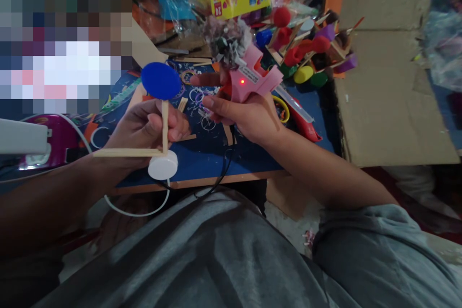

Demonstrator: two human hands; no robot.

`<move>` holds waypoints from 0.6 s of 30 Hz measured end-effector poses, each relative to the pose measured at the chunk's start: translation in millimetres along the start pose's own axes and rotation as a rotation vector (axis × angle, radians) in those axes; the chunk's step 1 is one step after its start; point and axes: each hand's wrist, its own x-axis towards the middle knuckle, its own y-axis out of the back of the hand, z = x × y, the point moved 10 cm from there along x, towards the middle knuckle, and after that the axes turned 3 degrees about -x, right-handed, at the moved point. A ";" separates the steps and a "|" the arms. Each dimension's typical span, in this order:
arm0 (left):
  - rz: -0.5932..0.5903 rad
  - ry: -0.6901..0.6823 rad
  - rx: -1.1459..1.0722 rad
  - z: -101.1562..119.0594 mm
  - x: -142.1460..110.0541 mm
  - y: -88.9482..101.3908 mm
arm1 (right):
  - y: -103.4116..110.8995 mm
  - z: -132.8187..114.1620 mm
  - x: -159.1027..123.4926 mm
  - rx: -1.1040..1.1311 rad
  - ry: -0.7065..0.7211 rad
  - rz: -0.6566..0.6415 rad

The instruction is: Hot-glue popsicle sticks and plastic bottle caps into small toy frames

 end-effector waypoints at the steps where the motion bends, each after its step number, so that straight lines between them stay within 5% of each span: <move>1: 0.019 0.039 0.005 -2.5 -0.6 0.1 | -1.0 1.3 -0.9 -0.001 -0.009 -0.013; 5: 0.038 0.158 0.046 -10.8 -3.1 -1.9 | -8.8 2.2 -3.7 -0.018 -0.049 -0.075; 11: 0.030 0.150 0.034 -10.4 -1.8 -1.7 | -10.4 -4.6 -1.8 0.021 -0.029 -0.081; 18: 0.089 0.270 0.022 -16.5 -5.2 5.7 | -3.0 -22.1 3.7 0.098 0.083 0.073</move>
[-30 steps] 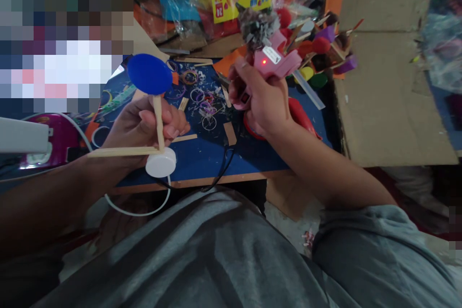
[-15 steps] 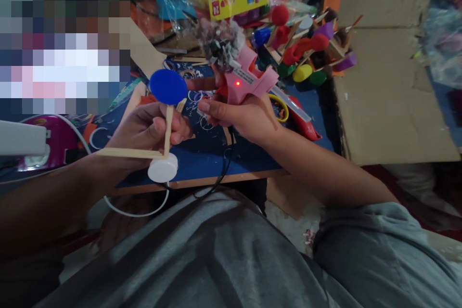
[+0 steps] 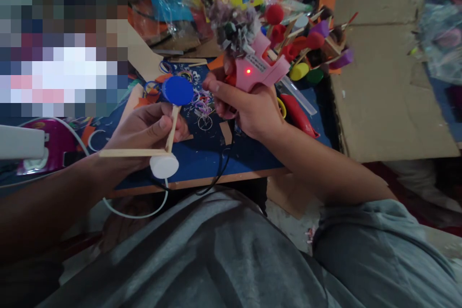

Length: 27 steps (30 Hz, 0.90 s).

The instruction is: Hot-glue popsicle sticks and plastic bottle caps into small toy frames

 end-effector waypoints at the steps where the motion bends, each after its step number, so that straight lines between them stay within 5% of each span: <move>1: 0.013 0.018 0.001 -1.6 -0.1 1.2 | 1.8 -1.5 0.9 0.006 0.008 0.028; 7: 0.067 0.106 -0.018 -12.3 0.6 5.0 | 17.7 -9.4 3.2 0.043 0.025 0.188; 17: 0.151 0.111 0.033 -6.8 -0.1 7.9 | 26.7 -20.7 9.6 0.040 0.072 0.173; 27: 0.246 0.032 0.042 -3.8 0.8 20.6 | -14.9 -27.6 -5.7 0.107 0.032 -0.192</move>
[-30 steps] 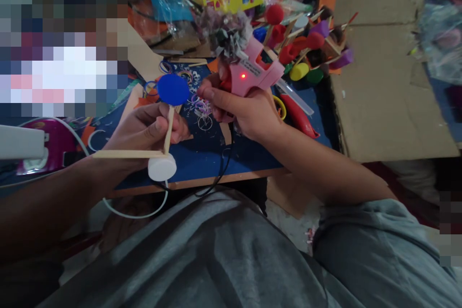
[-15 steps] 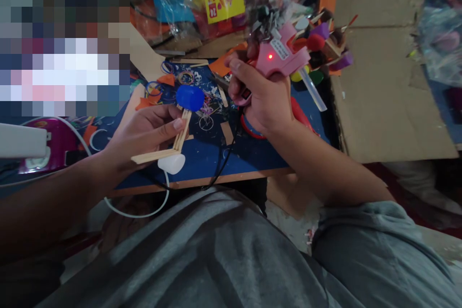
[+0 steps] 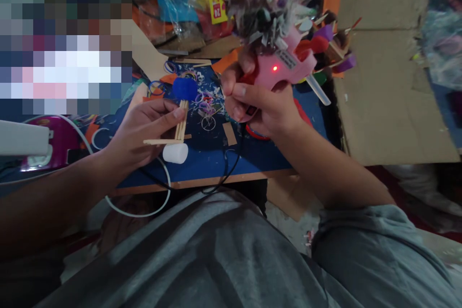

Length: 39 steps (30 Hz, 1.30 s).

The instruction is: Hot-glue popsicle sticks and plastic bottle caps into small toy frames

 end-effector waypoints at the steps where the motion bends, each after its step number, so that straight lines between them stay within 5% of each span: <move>1: 0.013 -0.006 -0.009 -0.1 0.5 1.9 | -3.3 1.5 -0.1 -0.003 -0.018 -0.042; 7: 0.059 -0.044 -0.140 0.5 4.5 10.4 | -7.3 19.6 1.1 -0.035 -0.107 -0.283; 13: 0.098 -0.057 -0.159 3.9 4.4 14.6 | 7.8 36.8 -0.4 -0.046 -0.204 -0.309; 18: 0.049 -0.015 -0.185 1.2 6.1 12.7 | -7.0 22.1 -2.5 0.057 -0.136 -0.357; 24: 0.061 -0.014 -0.178 2.1 5.1 13.2 | 1.4 17.5 3.0 -0.033 -0.124 -0.141; 29: 0.098 0.033 -0.190 3.5 0.6 8.9 | 9.6 18.3 7.7 -0.056 -0.129 -0.089; 34: -0.039 0.071 -0.204 2.6 -4.1 -7.8 | 22.0 31.5 7.7 -0.168 -0.151 0.051; 39: -0.134 0.119 -0.215 -2.2 -7.3 -19.5 | 18.8 63.0 -3.0 -0.285 -0.302 -0.014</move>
